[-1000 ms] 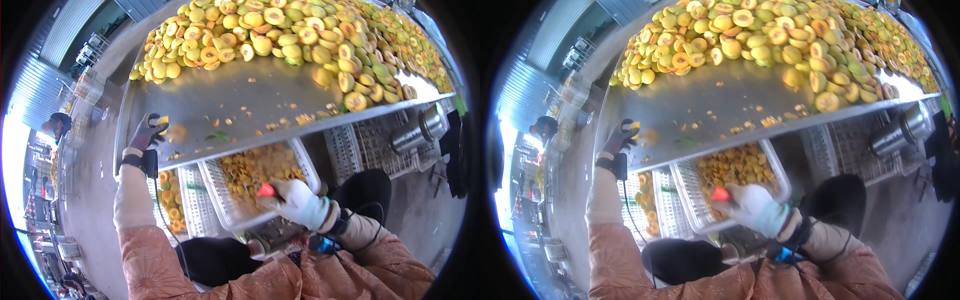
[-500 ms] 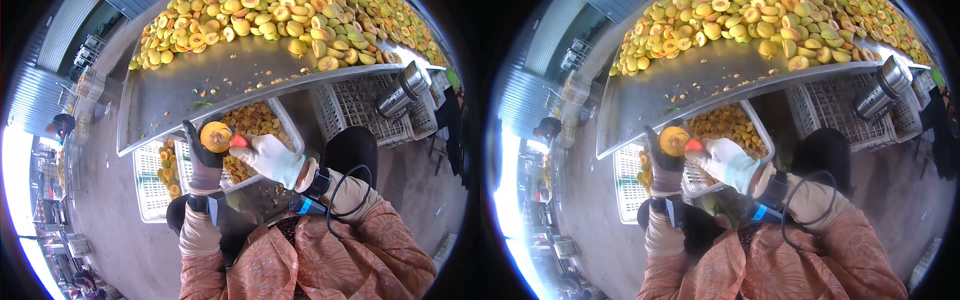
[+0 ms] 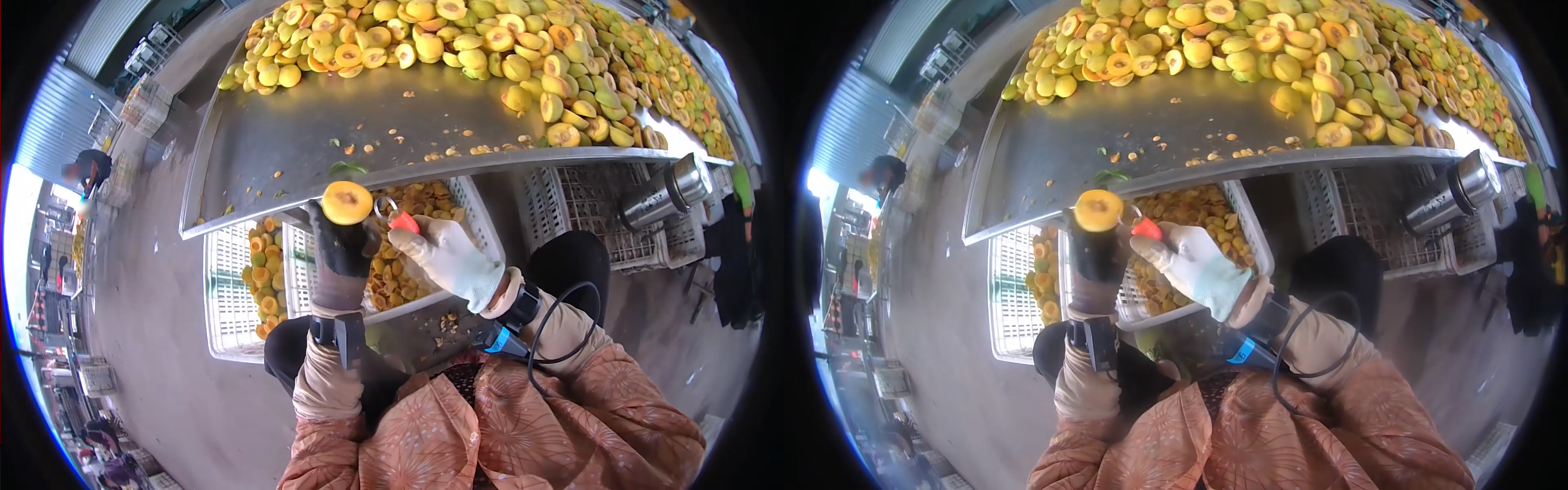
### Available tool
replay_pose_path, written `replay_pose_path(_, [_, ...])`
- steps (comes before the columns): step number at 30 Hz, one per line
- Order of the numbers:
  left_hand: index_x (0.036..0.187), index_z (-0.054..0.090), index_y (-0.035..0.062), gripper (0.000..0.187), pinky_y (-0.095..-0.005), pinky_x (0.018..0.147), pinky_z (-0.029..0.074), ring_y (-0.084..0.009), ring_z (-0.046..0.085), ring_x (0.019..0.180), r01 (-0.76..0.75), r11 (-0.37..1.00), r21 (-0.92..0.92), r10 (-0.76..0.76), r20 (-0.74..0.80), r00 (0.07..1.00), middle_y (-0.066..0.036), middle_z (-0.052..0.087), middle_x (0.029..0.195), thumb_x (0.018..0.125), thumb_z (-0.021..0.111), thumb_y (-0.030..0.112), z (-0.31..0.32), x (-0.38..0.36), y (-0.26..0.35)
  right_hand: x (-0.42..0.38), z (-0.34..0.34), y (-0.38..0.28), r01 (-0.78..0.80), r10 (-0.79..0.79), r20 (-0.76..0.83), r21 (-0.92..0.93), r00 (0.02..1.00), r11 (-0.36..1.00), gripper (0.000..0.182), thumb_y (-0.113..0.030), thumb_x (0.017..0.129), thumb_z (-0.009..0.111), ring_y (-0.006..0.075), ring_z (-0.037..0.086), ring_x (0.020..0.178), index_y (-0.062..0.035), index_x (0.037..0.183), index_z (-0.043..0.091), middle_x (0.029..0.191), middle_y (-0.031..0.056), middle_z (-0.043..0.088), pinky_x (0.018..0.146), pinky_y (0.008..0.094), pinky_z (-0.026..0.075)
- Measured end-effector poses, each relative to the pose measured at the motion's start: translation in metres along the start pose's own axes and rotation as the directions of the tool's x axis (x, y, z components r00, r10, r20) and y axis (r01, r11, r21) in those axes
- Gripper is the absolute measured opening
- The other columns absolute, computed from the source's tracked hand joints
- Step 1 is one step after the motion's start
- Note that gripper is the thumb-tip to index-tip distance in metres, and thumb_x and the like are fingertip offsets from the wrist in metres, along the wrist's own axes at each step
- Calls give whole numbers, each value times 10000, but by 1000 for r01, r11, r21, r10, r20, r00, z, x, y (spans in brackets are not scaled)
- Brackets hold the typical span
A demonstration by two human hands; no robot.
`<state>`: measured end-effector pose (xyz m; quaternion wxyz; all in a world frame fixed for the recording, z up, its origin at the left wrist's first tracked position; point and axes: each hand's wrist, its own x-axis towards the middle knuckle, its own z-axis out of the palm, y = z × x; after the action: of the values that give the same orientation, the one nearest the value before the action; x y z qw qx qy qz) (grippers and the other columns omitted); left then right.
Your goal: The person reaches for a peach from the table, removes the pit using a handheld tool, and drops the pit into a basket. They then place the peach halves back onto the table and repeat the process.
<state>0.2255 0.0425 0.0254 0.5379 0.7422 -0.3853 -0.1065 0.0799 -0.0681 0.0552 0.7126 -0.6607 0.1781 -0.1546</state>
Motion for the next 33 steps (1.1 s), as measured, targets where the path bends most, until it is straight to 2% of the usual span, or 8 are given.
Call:
replay_pose_path(2, [1155, 481, 26, 366, -323, 883, 457, -197, 574, 932, -432, 464, 773, 495, 178, 851, -86, 604, 1018, 928, 509, 312, -6, 2, -20, 1, 2, 2, -9, 9, 6, -51, 1000, 999, 458, -392, 899, 601, 83, 472, 728, 39, 1054, 607, 787, 4, 570, 654, 265, 431])
replay_pose_path(8, [1231, 428, 25, 518, -306, 761, 494, -188, 604, 885, -277, 953, 120, 287, -75, 955, -114, 605, 1026, 775, 673, 45, -5, -10, -17, 3, 3, 7, -87, 101, 47, -232, 994, 969, 491, -456, 898, 573, 102, 467, 728, 28, 968, 612, 717, 64, 545, 679, 286, 426])
replay_pose_path(11, [1212, 387, -17, 553, -304, 751, 505, -196, 592, 876, 266, 301, -916, -164, 226, 960, -106, 607, 920, 762, 701, 55, -12, -5, 3, 5, 6, 10, -70, 78, 32, -210, 996, 975, 495, -456, 898, 574, 119, 502, 731, 31, 975, 619, 726, 81, 575, 695, 298, 436])
replay_pose_path(13, [1259, 343, -46, 693, -333, 760, 514, -206, 585, 910, -78, 975, 207, 83, -14, 996, -129, 596, 965, 707, 750, 53, -14, -12, 11, 5, 7, 9, -42, 48, 11, -319, 999, 947, 479, -430, 897, 586, 149, 550, 753, 34, 1011, 620, 779, 122, 622, 716, 313, 448])
replay_pose_path(18, [1408, 140, -61, 977, -328, 905, 480, -229, 533, 1088, -54, 933, 356, 82, -65, 994, -172, 439, 1262, 663, 770, -16, -1, -19, -28, 5, 9, 13, -101, 118, 53, -249, 992, 963, 465, -396, 892, 609, 175, 580, 775, 36, 1063, 614, 838, 139, 651, 733, 320, 459])
replay_pose_path(24, [1396, 229, -28, 753, -325, 939, 468, -226, 526, 1122, -169, 959, -226, 137, -152, 979, -144, 450, 1279, 785, 670, -28, 15, -13, -13, 5, 12, 19, -154, 164, 23, -237, 986, 959, 466, -393, 902, 595, 172, 583, 773, 38, 1078, 611, 837, 150, 652, 727, 315, 464])
replay_pose_path(26, [1344, 347, -49, 612, -323, 849, 497, -245, 590, 985, 192, 216, -957, -366, 103, 925, -170, 549, 1124, 784, 591, -76, 12, -5, 3, 4, 12, 21, -84, 91, 28, -179, 995, 980, 477, -400, 903, 590, 182, 586, 772, 41, 1084, 606, 840, 156, 652, 729, 318, 466])
replay_pose_path(33, [1270, 402, -78, 560, -328, 833, 500, -268, 602, 945, -37, 991, -130, 30, -52, 998, -178, 569, 1054, 768, 641, -7, 19, -8, 1, 6, 14, 22, -104, 108, 1, -230, 994, 968, 473, -397, 922, 557, 211, 612, 782, 51, 1068, 602, 833, 181, 648, 727, 329, 468])
